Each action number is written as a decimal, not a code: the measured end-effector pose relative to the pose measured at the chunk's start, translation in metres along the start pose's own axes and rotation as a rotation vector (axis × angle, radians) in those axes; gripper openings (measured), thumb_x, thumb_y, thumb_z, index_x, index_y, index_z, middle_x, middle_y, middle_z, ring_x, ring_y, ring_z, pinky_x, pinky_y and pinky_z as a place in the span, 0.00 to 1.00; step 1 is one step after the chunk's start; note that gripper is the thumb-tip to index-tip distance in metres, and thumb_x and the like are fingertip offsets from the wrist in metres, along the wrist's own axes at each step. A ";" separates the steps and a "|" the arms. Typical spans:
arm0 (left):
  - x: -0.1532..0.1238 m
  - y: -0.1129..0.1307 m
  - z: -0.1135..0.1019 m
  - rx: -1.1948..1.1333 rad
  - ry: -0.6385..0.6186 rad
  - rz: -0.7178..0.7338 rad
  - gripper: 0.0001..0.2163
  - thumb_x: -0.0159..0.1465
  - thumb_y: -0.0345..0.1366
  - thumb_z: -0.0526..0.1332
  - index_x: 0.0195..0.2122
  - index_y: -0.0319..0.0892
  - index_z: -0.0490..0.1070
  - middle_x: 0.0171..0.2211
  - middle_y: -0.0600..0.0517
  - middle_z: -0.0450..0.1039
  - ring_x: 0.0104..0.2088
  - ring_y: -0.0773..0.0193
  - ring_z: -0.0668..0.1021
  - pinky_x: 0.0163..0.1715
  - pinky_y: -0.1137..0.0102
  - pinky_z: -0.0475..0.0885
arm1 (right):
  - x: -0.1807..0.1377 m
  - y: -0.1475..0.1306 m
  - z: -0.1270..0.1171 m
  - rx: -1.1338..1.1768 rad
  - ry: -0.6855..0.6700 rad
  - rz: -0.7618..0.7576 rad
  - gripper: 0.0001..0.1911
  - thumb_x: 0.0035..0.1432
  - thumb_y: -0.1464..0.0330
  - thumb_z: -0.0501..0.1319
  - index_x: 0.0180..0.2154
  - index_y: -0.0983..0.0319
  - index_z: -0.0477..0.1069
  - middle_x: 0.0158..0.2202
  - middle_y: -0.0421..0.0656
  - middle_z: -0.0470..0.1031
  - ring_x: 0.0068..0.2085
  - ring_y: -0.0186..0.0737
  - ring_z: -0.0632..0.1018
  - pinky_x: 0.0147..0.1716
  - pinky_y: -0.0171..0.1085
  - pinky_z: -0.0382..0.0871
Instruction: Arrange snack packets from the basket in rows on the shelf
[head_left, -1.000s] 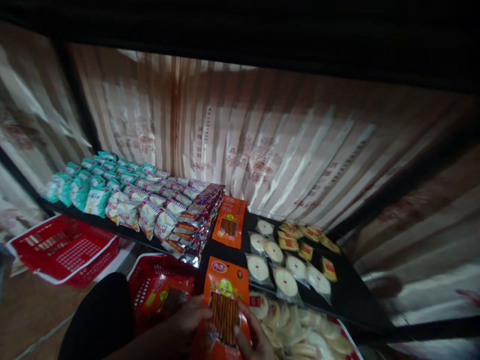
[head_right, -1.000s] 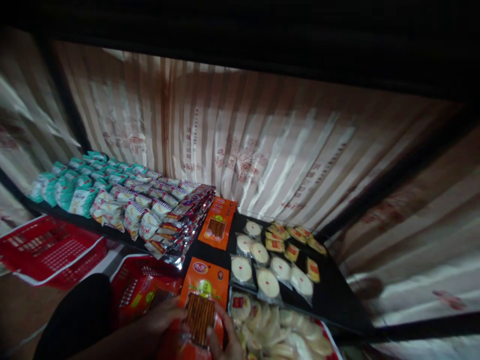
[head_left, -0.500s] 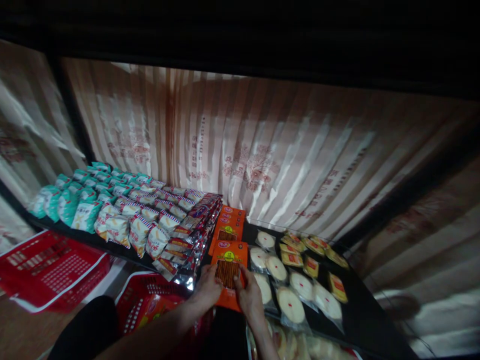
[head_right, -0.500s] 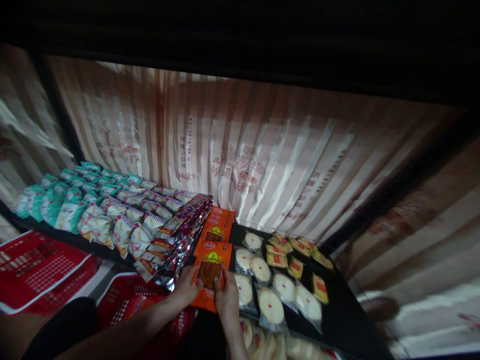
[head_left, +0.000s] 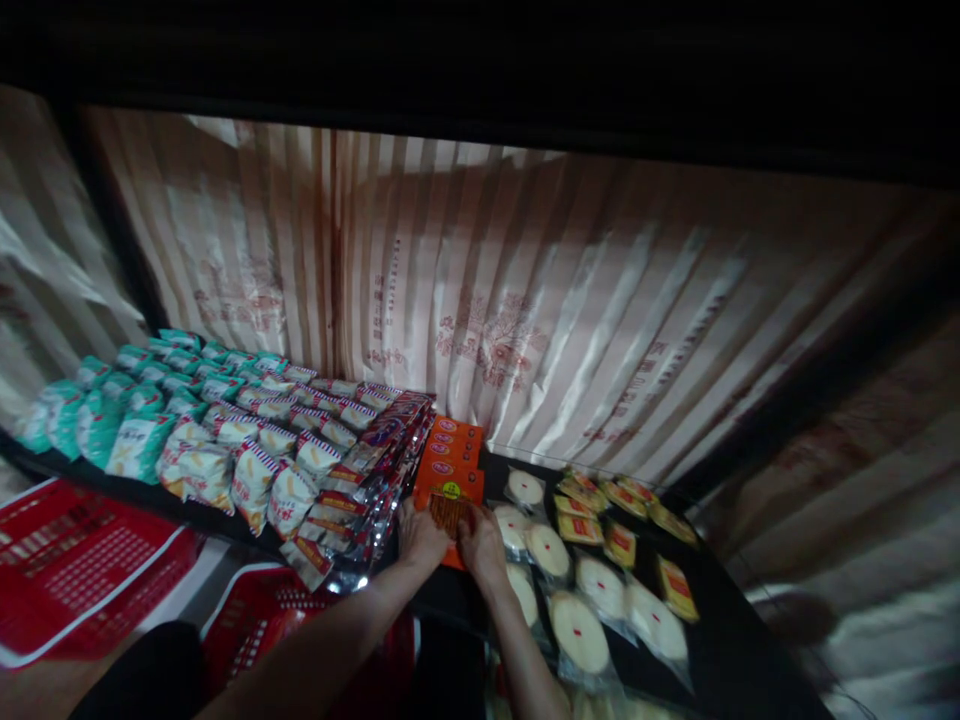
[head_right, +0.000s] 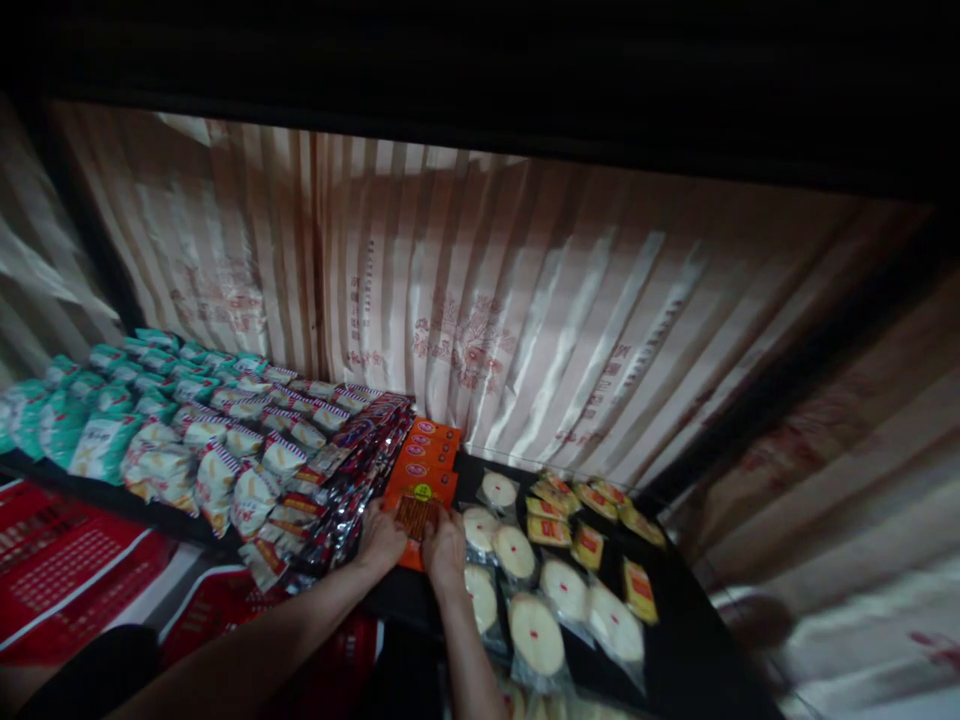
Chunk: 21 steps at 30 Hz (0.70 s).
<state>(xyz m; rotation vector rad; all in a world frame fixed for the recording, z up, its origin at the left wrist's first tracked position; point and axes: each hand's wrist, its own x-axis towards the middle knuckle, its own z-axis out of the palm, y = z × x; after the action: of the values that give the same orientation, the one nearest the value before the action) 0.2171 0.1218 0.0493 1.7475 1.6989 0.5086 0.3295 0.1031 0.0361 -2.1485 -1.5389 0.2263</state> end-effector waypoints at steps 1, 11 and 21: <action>0.003 0.000 0.000 0.009 0.003 -0.005 0.17 0.54 0.32 0.58 0.45 0.31 0.72 0.56 0.38 0.60 0.57 0.53 0.62 0.57 0.70 0.53 | 0.003 0.000 0.001 -0.012 -0.005 -0.006 0.21 0.54 0.74 0.51 0.49 0.70 0.70 0.49 0.55 0.72 0.48 0.44 0.74 0.50 0.35 0.62; 0.012 -0.002 0.010 0.088 0.011 -0.018 0.19 0.58 0.30 0.53 0.50 0.27 0.68 0.56 0.35 0.61 0.57 0.51 0.63 0.57 0.66 0.54 | 0.010 -0.004 0.013 -0.185 -0.065 0.042 0.23 0.58 0.68 0.50 0.54 0.67 0.66 0.52 0.55 0.68 0.54 0.48 0.68 0.50 0.40 0.60; 0.005 0.007 0.008 0.151 0.038 -0.019 0.23 0.58 0.30 0.52 0.55 0.30 0.63 0.62 0.39 0.53 0.62 0.51 0.54 0.59 0.62 0.51 | 0.007 -0.010 0.009 -0.224 -0.065 0.041 0.24 0.58 0.66 0.50 0.54 0.66 0.66 0.57 0.55 0.62 0.55 0.50 0.66 0.52 0.40 0.58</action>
<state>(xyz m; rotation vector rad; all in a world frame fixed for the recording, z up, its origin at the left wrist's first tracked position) 0.2279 0.1258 0.0469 1.8359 1.8201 0.4172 0.3203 0.1139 0.0341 -2.3676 -1.6250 0.1442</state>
